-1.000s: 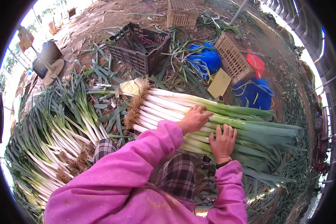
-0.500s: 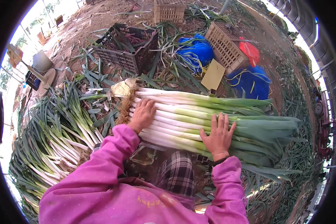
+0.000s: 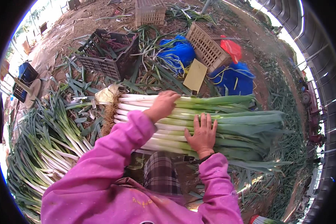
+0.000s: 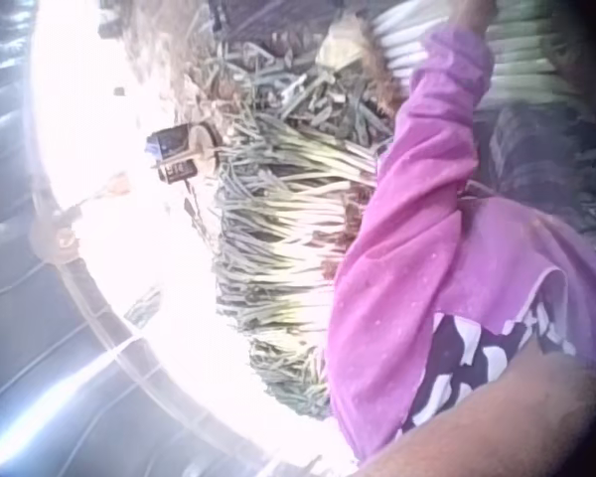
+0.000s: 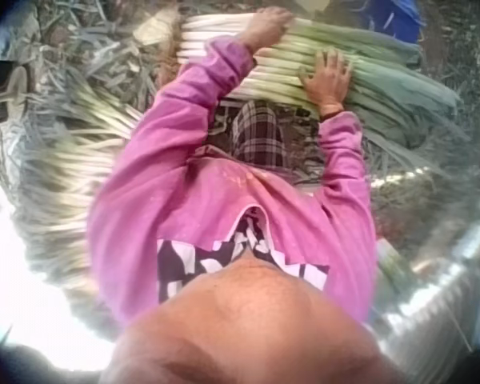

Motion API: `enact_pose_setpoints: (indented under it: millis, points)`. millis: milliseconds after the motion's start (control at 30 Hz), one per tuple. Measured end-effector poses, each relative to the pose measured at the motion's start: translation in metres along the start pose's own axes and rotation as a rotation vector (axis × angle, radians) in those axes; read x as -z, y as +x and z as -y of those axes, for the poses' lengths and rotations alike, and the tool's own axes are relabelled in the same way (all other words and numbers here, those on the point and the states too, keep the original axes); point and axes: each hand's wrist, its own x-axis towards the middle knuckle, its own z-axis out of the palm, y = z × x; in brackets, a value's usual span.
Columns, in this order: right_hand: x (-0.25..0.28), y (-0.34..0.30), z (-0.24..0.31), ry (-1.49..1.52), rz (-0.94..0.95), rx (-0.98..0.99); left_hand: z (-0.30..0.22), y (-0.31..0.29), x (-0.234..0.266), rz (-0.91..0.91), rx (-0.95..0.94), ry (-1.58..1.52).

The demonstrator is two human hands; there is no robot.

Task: The person gathers leeks from a pile, places them into a metal frame, and aligns them by hand. They then wrap the bundle of leeks with a red plastic sheet and secure it with a sticker.

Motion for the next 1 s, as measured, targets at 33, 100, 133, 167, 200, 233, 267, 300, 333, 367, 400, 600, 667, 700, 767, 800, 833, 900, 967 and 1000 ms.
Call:
enact_pose_setpoints:
  millis: [33,100,133,167,200,233,267,300,333,367,400,600,667,700,767,800,833,900,967,1000]
  points:
    - [0.001,0.0,-0.001,-0.014,-0.001,0.0,-0.012,0.014,-0.011,0.104,0.103,-0.041]
    - [0.001,0.001,-0.001,0.007,-0.018,0.005,-0.012,0.03,-0.018,0.106,0.096,-0.078]
    - [0.001,0.002,-0.001,0.007,-0.016,0.006,-0.013,0.034,-0.021,0.115,0.095,-0.105]
    - [0.003,0.004,-0.001,0.002,-0.015,0.003,-0.012,0.032,-0.023,0.115,0.092,-0.11]
    - [0.003,0.004,-0.003,0.001,-0.021,0.001,-0.014,0.028,-0.019,0.048,0.024,-0.175]
    - [0.004,0.002,-0.005,0.002,-0.023,-0.001,-0.018,0.021,-0.012,-0.017,-0.041,-0.24]
    - [0.004,0.0,-0.007,-0.004,-0.017,-0.011,-0.023,0.018,-0.005,0.065,-0.041,-0.227]
    - [0.004,0.002,-0.001,0.008,-0.031,-0.003,-0.02,0.005,-0.005,0.064,-0.029,-0.213]
    - [0.005,0.005,-0.001,0.01,-0.046,0.002,-0.019,-0.005,-0.012,0.052,-0.054,-0.2]
    - [0.004,0.006,-0.001,0.015,-0.051,0.011,-0.015,-0.013,-0.018,0.041,-0.079,-0.185]
    - [0.002,0.005,-0.001,0.029,-0.047,0.019,-0.014,-0.016,-0.018,0.077,-0.055,-0.163]
    - [0.006,0.016,-0.007,0.031,0.048,-0.045,-0.021,-0.014,-0.019,0.16,-0.046,-0.135]
    - [0.003,0.019,-0.006,-0.122,-0.016,-0.045,-0.023,-0.013,-0.01,0.308,0.006,-0.133]
    - [0.003,0.023,-0.006,-0.117,-0.014,-0.048,-0.021,-0.017,-0.009,0.314,0.008,-0.13]
    - [0.004,0.028,-0.006,-0.121,0.191,-0.086,-0.016,-0.027,-0.008,0.264,-0.042,0.007]
    - [0.006,0.029,-0.007,-0.113,0.222,-0.103,-0.01,-0.031,0.001,0.422,0.068,0.052]
    - [0.007,0.03,-0.006,-0.106,0.223,-0.102,0.008,-0.041,0.01,0.437,0.116,0.104]
    - [0.006,0.031,-0.013,-0.104,0.253,-0.126,0.038,-0.06,0.045,0.495,0.313,0.142]
    - [0.008,0.035,-0.007,-0.099,0.247,-0.116,0.073,-0.096,0.075,0.459,0.413,0.149]
    - [0.01,0.037,0.001,-0.096,0.241,-0.1,0.079,-0.105,0.081,0.414,0.417,0.165]
